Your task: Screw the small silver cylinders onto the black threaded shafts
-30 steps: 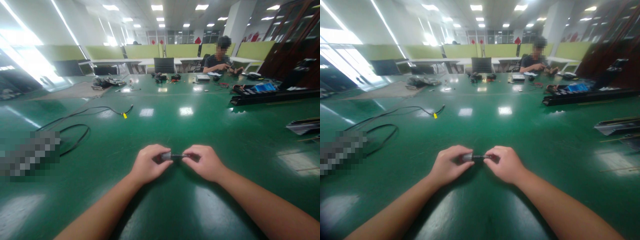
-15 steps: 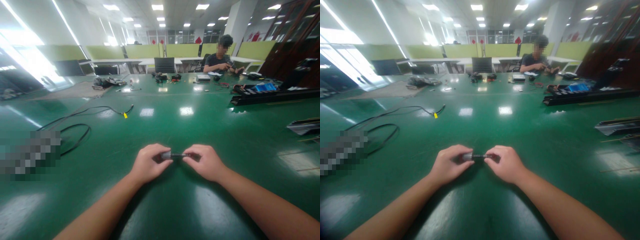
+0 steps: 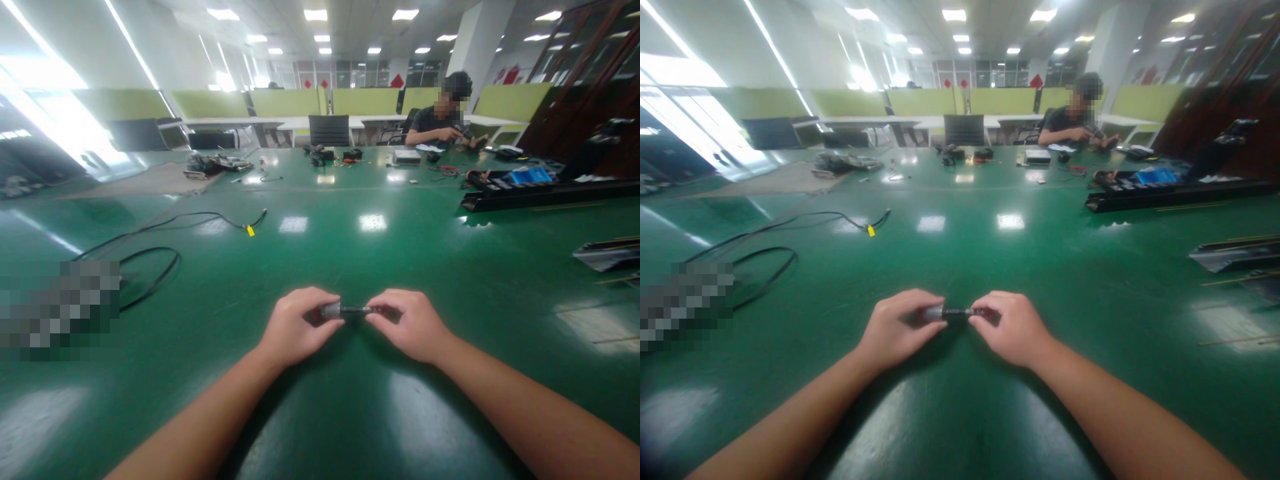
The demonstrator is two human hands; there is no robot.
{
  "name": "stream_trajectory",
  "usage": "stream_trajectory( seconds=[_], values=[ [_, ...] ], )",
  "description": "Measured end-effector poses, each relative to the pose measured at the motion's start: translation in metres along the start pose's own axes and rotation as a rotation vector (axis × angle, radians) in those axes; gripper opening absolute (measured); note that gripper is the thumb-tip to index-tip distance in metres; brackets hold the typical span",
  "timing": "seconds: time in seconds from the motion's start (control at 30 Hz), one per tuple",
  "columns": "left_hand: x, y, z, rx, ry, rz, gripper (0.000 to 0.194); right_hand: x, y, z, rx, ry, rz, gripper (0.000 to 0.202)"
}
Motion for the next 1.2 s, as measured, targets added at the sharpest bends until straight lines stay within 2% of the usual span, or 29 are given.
stream_trajectory(
  seconds=[1.2],
  values=[
    [-0.0002,0.0033,0.0002,0.030,-0.011,0.044,0.024,-0.0001,0.0014,-0.0006,0.008,-0.002,0.012,0.009]
  ],
)
Point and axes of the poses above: each hand's wrist, its own z-axis away from the middle knuckle, its own y-axis out of the back of the hand, x = y × z, the point moved 4 cm from there along -z, towards the middle knuckle, and after that the axes turned 2 degrees about x, right-handed, at the moved point
